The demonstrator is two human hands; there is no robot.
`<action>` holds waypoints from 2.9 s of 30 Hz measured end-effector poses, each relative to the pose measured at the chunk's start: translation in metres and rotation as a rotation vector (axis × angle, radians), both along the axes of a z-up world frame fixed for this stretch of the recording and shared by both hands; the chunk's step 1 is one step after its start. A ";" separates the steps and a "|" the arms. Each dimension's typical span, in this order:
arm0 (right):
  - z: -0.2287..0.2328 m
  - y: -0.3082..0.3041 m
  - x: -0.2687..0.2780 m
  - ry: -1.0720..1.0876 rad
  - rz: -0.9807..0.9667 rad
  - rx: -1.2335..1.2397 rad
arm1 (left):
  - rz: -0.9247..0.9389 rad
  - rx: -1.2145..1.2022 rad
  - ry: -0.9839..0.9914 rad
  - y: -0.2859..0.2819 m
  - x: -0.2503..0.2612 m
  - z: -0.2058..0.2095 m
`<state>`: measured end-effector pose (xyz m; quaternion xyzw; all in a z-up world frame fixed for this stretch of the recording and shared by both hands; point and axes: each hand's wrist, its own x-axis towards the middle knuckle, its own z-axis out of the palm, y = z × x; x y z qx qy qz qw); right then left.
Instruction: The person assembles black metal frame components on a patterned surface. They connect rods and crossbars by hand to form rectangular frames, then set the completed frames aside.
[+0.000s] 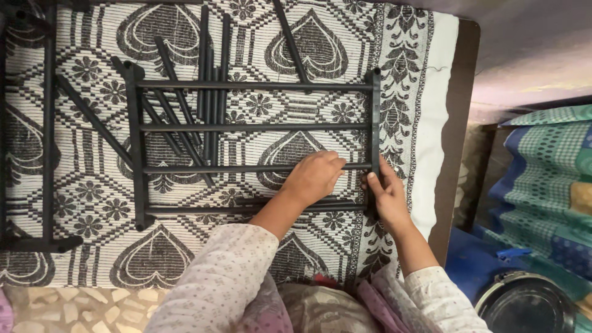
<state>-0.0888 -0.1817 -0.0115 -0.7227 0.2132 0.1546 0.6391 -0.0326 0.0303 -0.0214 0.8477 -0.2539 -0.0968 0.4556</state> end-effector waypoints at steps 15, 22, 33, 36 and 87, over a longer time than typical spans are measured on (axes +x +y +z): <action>0.006 0.004 -0.001 0.090 -0.105 0.072 | -0.034 0.071 -0.024 -0.001 0.009 0.019; 0.005 -0.024 -0.033 0.006 0.099 -0.196 | -0.242 0.186 -0.031 0.001 -0.047 0.057; 0.016 -0.025 -0.047 0.072 0.123 0.069 | -0.133 0.228 -0.164 -0.004 -0.076 0.031; 0.008 -0.024 -0.049 0.003 0.134 0.054 | -0.116 0.251 -0.174 -0.007 -0.078 0.031; 0.018 -0.002 0.037 -0.214 0.128 -0.480 | 0.049 0.348 -0.088 -0.002 0.034 0.061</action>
